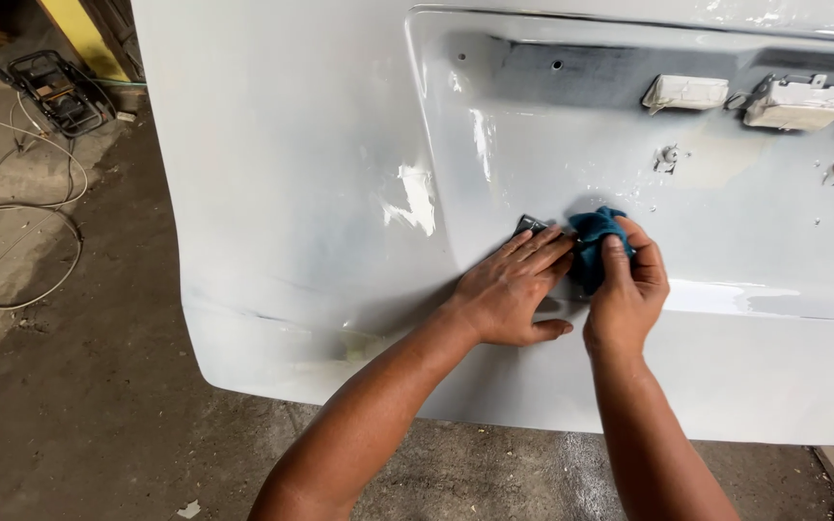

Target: The person sands the surface of a white car bumper using a black sanding block and a blue cloth. They repeatedly wipe the surface and dip the tools into a green bucket of water to clean them before continuing the sanding process.

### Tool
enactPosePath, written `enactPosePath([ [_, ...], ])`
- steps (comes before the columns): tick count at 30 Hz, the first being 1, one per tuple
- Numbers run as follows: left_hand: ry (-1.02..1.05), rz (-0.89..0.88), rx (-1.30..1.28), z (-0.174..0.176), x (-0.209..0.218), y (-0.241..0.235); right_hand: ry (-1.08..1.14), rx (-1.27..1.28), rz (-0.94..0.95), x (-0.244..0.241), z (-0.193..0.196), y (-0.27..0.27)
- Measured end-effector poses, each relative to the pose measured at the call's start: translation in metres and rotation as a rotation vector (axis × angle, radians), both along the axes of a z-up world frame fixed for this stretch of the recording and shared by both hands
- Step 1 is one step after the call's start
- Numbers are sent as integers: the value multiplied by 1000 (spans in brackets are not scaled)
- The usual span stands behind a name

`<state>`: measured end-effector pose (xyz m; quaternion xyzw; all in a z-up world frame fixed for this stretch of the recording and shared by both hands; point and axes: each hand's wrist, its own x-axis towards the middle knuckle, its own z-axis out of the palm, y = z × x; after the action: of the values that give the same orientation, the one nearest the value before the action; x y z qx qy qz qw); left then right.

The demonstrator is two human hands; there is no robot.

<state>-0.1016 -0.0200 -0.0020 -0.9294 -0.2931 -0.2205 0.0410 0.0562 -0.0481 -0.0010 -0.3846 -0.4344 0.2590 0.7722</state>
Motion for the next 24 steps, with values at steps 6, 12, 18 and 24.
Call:
enactPosePath([
  [6, -419, 7, -44, -13, -5, -5, -27, -19, 72, -13, -1, 4],
  [12, -711, -16, -54, -2, -3, -14, -155, -2, 159, -12, -23, 3],
  [18, -663, 47, -30, -9, -2, -11, -126, 11, 400, 2, -22, -6],
  [24, -843, 67, 22, -12, -11, -5, -539, -59, 219, -3, -12, -12],
])
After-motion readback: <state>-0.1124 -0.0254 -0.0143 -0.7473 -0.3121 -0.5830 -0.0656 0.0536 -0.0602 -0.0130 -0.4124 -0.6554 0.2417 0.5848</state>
